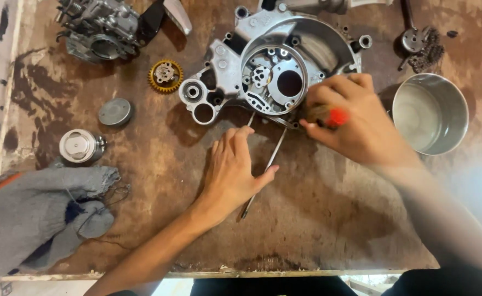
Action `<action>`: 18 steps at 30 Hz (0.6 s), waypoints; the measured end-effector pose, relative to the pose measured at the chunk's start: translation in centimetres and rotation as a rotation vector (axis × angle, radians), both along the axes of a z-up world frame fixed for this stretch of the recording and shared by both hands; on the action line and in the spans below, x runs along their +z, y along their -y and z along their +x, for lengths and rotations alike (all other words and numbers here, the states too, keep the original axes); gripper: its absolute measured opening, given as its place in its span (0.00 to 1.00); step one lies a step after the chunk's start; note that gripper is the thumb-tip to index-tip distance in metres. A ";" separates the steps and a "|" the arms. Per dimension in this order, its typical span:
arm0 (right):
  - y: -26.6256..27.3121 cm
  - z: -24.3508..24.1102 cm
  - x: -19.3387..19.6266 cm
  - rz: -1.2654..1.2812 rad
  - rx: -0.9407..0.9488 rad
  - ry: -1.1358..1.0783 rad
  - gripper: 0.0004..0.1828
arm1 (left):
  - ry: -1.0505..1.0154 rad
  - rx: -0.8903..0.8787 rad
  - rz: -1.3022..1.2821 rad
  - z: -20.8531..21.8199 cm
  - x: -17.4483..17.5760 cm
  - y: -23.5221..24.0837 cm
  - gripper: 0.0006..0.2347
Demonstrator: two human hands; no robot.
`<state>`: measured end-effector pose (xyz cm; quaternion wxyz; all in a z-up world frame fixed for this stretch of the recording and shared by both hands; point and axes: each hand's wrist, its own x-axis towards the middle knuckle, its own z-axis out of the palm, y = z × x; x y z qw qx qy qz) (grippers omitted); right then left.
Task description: Cleaning a motorcycle engine casing with a brush and solvent on a workbench.
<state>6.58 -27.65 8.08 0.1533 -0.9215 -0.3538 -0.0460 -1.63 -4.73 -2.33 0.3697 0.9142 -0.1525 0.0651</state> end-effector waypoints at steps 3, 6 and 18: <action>1.0 0.6 1.6 0.159 -0.115 -0.316 0.21 | -0.037 -0.008 0.007 0.0 0.2 0.0 0.36; -2.5 1.9 2.4 0.345 -0.086 -0.380 0.26 | -0.023 0.008 0.006 0.0 0.0 0.1 0.37; -5.1 4.2 -1.0 0.368 -0.028 -0.325 0.15 | 0.007 0.006 -0.006 -0.1 -0.8 0.2 0.38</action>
